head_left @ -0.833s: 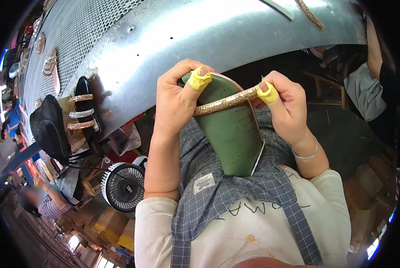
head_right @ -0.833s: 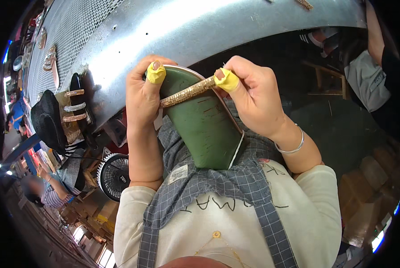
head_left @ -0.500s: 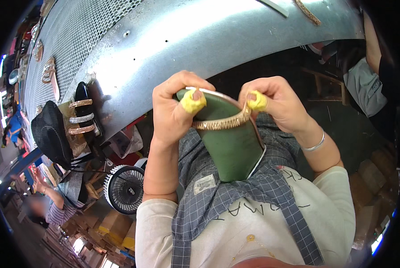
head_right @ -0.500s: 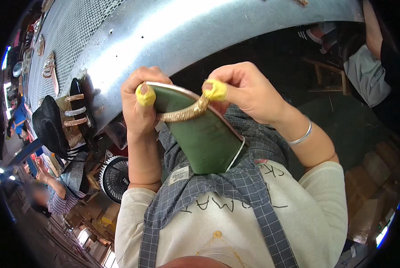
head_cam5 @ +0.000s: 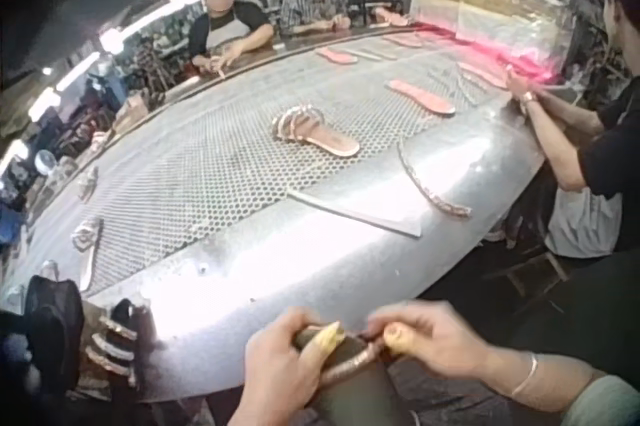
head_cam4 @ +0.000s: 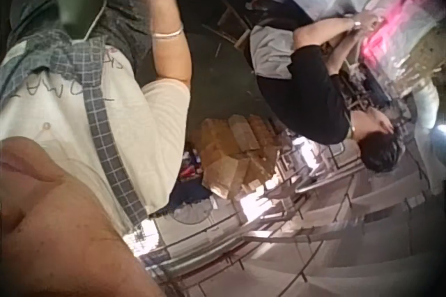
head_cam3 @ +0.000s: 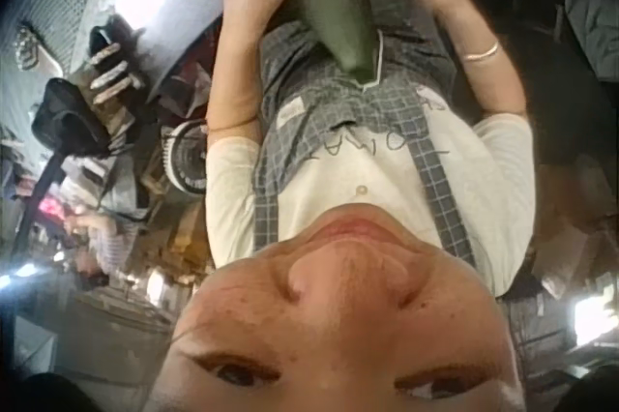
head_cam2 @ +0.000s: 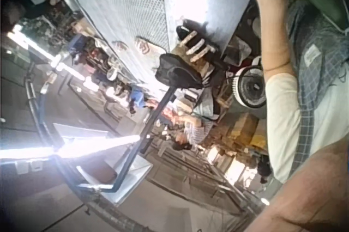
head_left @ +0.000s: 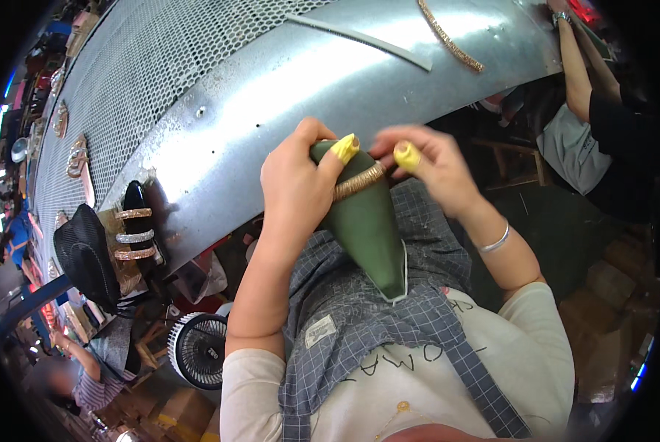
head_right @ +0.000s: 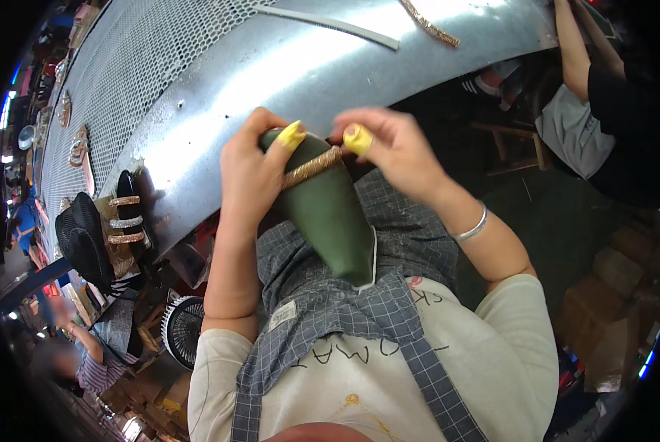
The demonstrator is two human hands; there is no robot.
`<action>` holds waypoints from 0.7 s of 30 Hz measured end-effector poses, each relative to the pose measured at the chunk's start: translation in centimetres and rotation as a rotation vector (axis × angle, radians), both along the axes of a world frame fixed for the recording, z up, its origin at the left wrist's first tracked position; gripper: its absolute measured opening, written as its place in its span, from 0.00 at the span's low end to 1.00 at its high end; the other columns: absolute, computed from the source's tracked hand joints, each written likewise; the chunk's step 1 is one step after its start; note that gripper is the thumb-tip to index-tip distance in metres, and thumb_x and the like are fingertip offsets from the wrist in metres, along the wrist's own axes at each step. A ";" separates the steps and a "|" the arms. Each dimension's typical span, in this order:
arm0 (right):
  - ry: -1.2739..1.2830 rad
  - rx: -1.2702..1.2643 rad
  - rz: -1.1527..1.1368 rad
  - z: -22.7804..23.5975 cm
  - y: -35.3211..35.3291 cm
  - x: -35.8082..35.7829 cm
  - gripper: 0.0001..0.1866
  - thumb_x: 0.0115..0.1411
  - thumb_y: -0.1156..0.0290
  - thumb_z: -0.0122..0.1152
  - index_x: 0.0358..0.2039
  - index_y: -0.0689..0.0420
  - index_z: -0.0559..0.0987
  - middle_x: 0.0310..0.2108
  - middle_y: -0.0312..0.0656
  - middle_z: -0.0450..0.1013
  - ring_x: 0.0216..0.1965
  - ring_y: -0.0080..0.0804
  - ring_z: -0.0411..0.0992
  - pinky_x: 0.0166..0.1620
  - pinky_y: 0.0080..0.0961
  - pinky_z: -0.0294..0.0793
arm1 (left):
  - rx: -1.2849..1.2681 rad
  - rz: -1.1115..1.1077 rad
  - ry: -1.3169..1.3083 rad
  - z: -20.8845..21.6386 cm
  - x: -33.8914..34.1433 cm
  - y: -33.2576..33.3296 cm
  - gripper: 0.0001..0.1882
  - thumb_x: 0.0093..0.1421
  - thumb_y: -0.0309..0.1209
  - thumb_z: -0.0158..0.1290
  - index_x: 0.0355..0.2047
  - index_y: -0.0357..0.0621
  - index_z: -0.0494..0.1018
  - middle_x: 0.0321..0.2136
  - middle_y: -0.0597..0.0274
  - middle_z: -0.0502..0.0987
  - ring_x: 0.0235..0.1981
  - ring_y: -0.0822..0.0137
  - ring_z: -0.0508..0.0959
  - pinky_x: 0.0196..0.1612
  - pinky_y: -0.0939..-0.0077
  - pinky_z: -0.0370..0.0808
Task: The person assembles sandals by wrapping decorative straps around shoe lasts and pressing them onto sandal soles by hand, then handles a black mesh pouch.
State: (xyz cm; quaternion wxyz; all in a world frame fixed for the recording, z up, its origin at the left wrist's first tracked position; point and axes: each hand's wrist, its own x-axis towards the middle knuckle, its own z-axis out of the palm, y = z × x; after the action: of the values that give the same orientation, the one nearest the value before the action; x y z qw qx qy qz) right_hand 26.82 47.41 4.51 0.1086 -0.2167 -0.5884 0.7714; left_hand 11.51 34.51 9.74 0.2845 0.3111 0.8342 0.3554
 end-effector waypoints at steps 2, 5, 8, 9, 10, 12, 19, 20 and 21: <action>-0.007 0.669 -0.204 1.2 3.8 -1.4 0.15 0.55 0.65 0.58 0.41 0.58 0.77 0.40 0.37 0.73 0.40 0.26 0.70 0.41 0.22 0.71 | 0.052 -0.035 0.303 -2.0 0.2 0.9 0.08 0.46 0.29 0.58 0.26 0.42 0.71 0.34 0.55 0.72 0.39 0.57 0.71 0.43 0.65 0.66; -0.186 1.312 -0.441 0.1 8.5 -4.2 0.12 0.51 0.68 0.60 0.37 0.56 0.78 0.34 0.39 0.73 0.37 0.34 0.70 0.41 0.28 0.70 | 0.205 -0.095 0.502 -3.7 0.1 1.2 0.12 0.45 0.28 0.57 0.32 0.43 0.71 0.44 0.52 0.67 0.52 0.51 0.61 0.53 0.56 0.57; -0.279 1.504 -0.404 -0.5 8.7 -5.3 0.08 0.49 0.71 0.58 0.32 0.57 0.77 0.31 0.42 0.72 0.36 0.41 0.69 0.41 0.33 0.69 | 0.384 0.006 0.598 -4.4 -0.3 0.8 0.17 0.51 0.27 0.54 0.43 0.42 0.70 0.46 0.50 0.68 0.53 0.51 0.62 0.55 0.60 0.58; -0.297 1.435 -0.303 -0.2 8.4 -5.8 0.06 0.50 0.72 0.57 0.29 0.57 0.76 0.30 0.43 0.71 0.37 0.42 0.68 0.42 0.35 0.69 | 0.393 0.006 0.598 -4.1 -0.2 0.7 0.17 0.51 0.27 0.54 0.43 0.42 0.70 0.46 0.50 0.68 0.53 0.51 0.62 0.55 0.60 0.58; -0.292 1.435 -0.297 0.1 7.3 -6.1 0.03 0.51 0.74 0.54 0.27 0.58 0.73 0.28 0.44 0.72 0.34 0.43 0.70 0.38 0.34 0.70 | 0.423 0.020 0.676 -3.8 -0.1 0.6 0.17 0.51 0.27 0.53 0.43 0.43 0.69 0.48 0.50 0.67 0.55 0.50 0.61 0.56 0.59 0.57; -0.271 1.356 -0.272 0.3 6.0 -5.8 0.04 0.51 0.74 0.55 0.27 0.60 0.72 0.25 0.44 0.72 0.29 0.41 0.70 0.34 0.33 0.69 | 0.432 0.029 0.741 -2.8 0.4 0.4 0.20 0.50 0.25 0.53 0.46 0.45 0.69 0.52 0.50 0.65 0.59 0.49 0.57 0.58 0.52 0.53; 0.338 -0.066 0.206 5.9 2.0 -1.6 0.13 0.59 0.71 0.52 0.43 0.64 0.71 0.23 0.45 0.74 0.28 0.32 0.75 0.32 0.21 0.75 | 0.327 -0.228 0.820 -0.6 -1.6 -1.1 0.28 0.42 0.20 0.55 0.47 0.51 0.71 0.43 0.60 0.73 0.50 0.59 0.69 0.56 0.46 0.55; 0.427 -0.317 0.212 6.4 2.2 -0.3 0.17 0.59 0.71 0.53 0.45 0.67 0.70 0.25 0.49 0.75 0.32 0.38 0.77 0.36 0.24 0.78 | 0.396 -0.362 0.714 -0.1 -2.3 -2.4 0.25 0.43 0.19 0.54 0.44 0.48 0.73 0.33 0.60 0.77 0.35 0.61 0.75 0.47 0.61 0.67; 0.530 -0.405 -0.004 7.2 1.3 0.7 0.19 0.60 0.67 0.53 0.46 0.69 0.69 0.26 0.51 0.75 0.32 0.40 0.77 0.34 0.26 0.79 | 0.594 -0.381 0.604 -0.3 -2.3 -3.3 0.22 0.45 0.19 0.54 0.44 0.44 0.73 0.29 0.57 0.77 0.28 0.59 0.75 0.35 0.71 0.71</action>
State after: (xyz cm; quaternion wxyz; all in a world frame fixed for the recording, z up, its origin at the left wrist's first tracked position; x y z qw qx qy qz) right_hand 27.54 48.74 11.67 0.2141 -0.0270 -0.3740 0.9020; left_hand 9.19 31.19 9.43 -0.0123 0.6165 0.6696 0.4139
